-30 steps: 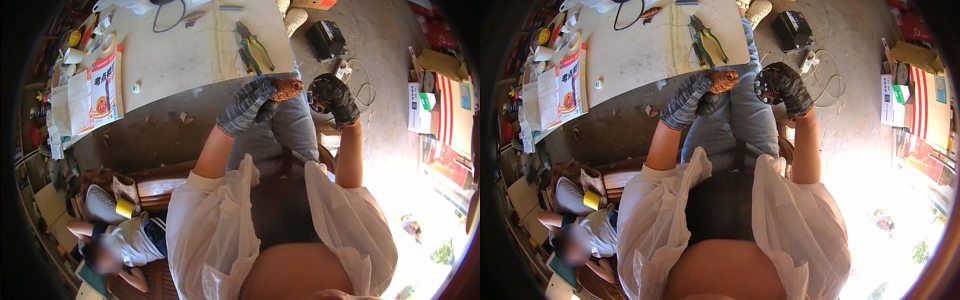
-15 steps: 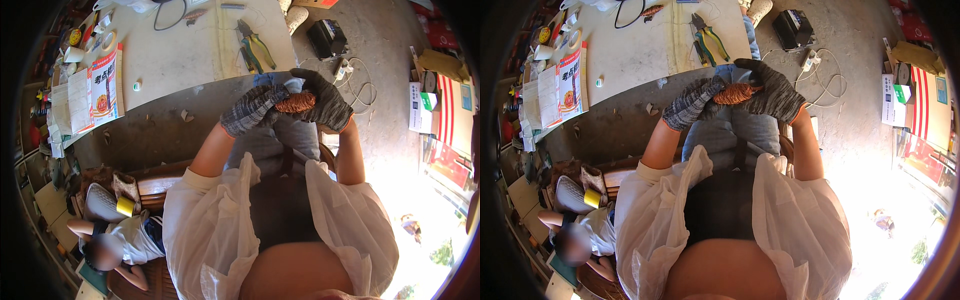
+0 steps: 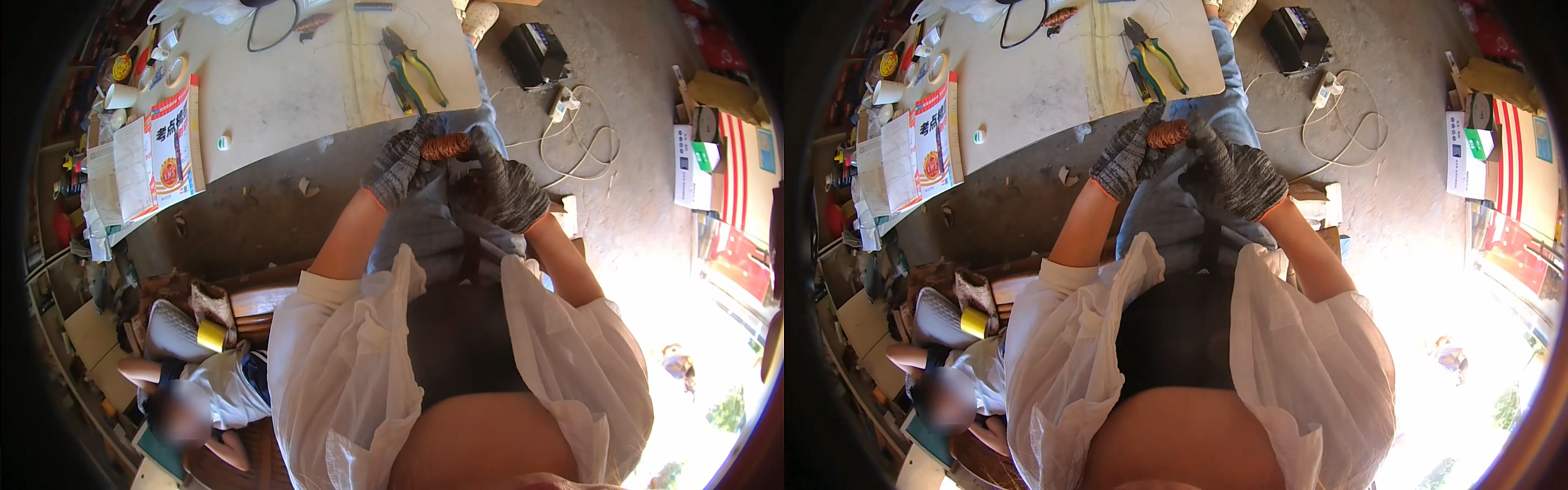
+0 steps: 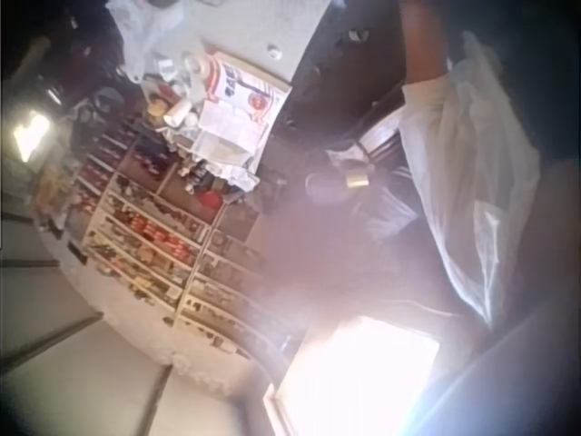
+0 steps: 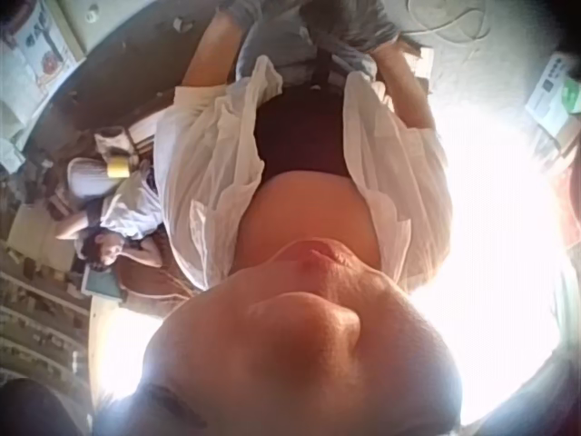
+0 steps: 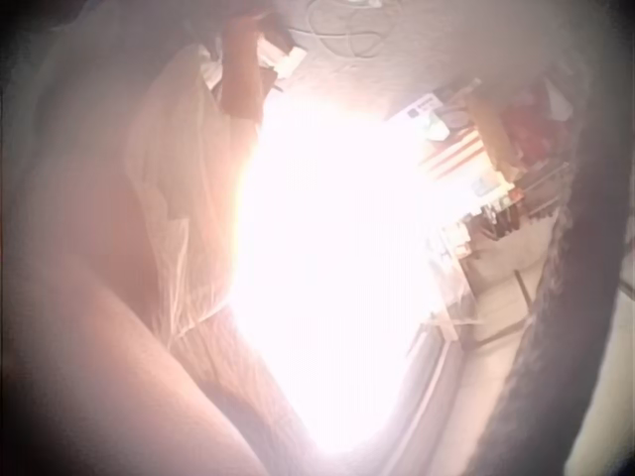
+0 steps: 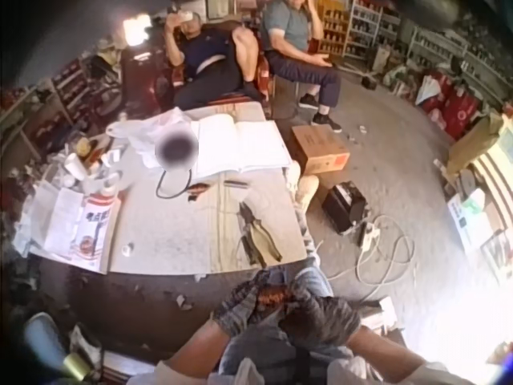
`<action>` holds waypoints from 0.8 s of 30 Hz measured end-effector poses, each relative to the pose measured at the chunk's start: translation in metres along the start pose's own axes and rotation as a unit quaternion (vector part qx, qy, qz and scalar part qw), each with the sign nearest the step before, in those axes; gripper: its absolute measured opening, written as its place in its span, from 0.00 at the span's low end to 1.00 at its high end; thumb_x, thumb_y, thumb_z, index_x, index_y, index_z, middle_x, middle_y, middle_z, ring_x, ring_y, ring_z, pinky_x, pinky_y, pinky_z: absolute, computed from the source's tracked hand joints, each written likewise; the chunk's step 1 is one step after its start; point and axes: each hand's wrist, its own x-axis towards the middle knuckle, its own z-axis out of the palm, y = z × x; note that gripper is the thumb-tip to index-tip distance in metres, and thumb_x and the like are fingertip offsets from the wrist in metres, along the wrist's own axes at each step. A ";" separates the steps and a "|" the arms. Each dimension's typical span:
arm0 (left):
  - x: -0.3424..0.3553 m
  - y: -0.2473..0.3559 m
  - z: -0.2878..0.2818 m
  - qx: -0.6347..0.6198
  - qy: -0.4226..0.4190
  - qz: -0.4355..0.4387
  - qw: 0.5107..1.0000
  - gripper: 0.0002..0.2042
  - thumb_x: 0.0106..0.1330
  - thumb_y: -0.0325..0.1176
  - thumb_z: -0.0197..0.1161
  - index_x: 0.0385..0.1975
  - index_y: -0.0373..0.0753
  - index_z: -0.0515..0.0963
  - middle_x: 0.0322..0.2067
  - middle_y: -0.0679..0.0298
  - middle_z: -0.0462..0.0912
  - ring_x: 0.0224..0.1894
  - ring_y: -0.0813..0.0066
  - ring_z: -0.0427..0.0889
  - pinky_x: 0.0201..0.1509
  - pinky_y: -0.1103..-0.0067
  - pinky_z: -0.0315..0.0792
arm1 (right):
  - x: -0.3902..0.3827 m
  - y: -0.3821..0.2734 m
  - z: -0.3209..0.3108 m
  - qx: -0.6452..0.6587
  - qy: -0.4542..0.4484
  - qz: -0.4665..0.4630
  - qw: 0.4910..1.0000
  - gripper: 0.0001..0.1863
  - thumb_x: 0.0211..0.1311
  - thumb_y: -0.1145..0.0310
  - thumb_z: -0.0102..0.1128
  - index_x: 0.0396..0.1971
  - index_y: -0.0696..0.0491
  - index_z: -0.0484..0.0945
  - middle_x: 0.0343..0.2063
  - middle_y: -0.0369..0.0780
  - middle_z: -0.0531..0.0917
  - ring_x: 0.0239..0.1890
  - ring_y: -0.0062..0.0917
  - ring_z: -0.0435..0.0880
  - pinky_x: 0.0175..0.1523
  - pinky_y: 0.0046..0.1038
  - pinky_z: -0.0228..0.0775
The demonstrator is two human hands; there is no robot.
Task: The person sits at a cluttered table and uses pliers to wind copper wire around a small cylindrical metal component. They repeatedly pick up the pliers, wrap the wire, and adjust the coil with gloved hands.
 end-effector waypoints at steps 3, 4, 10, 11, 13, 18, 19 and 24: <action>0.006 -0.004 -0.004 0.056 -0.005 -0.041 0.998 0.20 0.59 0.54 0.58 0.28 0.41 0.76 0.15 0.69 0.76 0.08 0.83 0.69 0.07 0.90 0.61 | 0.002 -0.005 0.002 -0.091 -0.032 0.002 0.995 0.43 0.47 0.70 0.62 0.64 0.46 0.50 0.40 0.49 0.77 0.33 0.42 0.80 0.36 0.37 0.72; 0.009 -0.007 -0.005 0.056 -0.002 -0.039 0.998 0.21 0.59 0.56 0.57 0.27 0.42 0.76 0.15 0.69 0.76 0.07 0.84 0.68 0.07 0.90 0.59 | 0.004 -0.008 -0.001 -0.079 -0.044 0.017 0.996 0.42 0.47 0.70 0.62 0.63 0.46 0.51 0.41 0.49 0.76 0.33 0.42 0.80 0.36 0.37 0.72; 0.007 -0.006 -0.004 0.169 -0.051 -0.036 0.984 0.30 0.59 0.66 0.45 0.23 0.42 0.76 0.12 0.69 0.74 0.06 0.84 0.63 0.06 0.87 0.52 | 0.001 -0.008 -0.006 0.000 -0.042 0.071 0.997 0.42 0.47 0.70 0.63 0.63 0.46 0.52 0.34 0.46 0.78 0.32 0.38 0.80 0.37 0.35 0.72; 0.004 -0.004 -0.002 0.187 -0.044 -0.036 0.981 0.31 0.59 0.68 0.43 0.23 0.42 0.76 0.12 0.69 0.73 0.06 0.84 0.63 0.06 0.86 0.51 | -0.001 -0.006 -0.005 0.025 -0.047 0.087 0.995 0.42 0.46 0.70 0.63 0.63 0.46 0.52 0.31 0.44 0.78 0.31 0.36 0.80 0.37 0.34 0.72; 0.004 -0.002 -0.002 0.225 -0.048 -0.022 0.973 0.34 0.59 0.69 0.38 0.24 0.41 0.77 0.12 0.69 0.73 0.07 0.84 0.63 0.07 0.86 0.52 | -0.002 -0.006 -0.005 0.070 -0.054 0.119 0.989 0.43 0.46 0.71 0.63 0.63 0.46 0.52 0.25 0.41 0.78 0.29 0.32 0.79 0.37 0.31 0.72; 0.015 -0.006 -0.016 0.403 -0.115 0.275 0.865 0.34 0.64 0.65 0.33 0.28 0.39 0.77 0.15 0.68 0.73 0.13 0.80 0.69 0.16 0.83 0.63 | -0.004 -0.005 -0.001 0.196 -0.028 0.163 0.966 0.42 0.45 0.73 0.62 0.64 0.47 0.53 0.23 0.34 0.76 0.25 0.20 0.73 0.36 0.24 0.70; 0.015 -0.008 -0.017 0.447 -0.105 0.324 0.827 0.33 0.64 0.64 0.33 0.30 0.39 0.76 0.16 0.67 0.74 0.15 0.80 0.71 0.19 0.82 0.65 | -0.004 -0.003 0.002 0.214 -0.022 0.165 0.962 0.42 0.45 0.74 0.62 0.64 0.47 0.53 0.24 0.34 0.76 0.25 0.19 0.72 0.36 0.23 0.69; -0.009 -0.010 -0.006 0.463 -0.072 0.318 0.824 0.30 0.66 0.61 0.36 0.36 0.37 0.74 0.18 0.64 0.76 0.19 0.79 0.76 0.24 0.79 0.70 | -0.002 0.007 0.008 0.322 0.028 0.175 0.930 0.43 0.45 0.76 0.61 0.64 0.47 0.54 0.26 0.33 0.74 0.25 0.17 0.70 0.35 0.19 0.68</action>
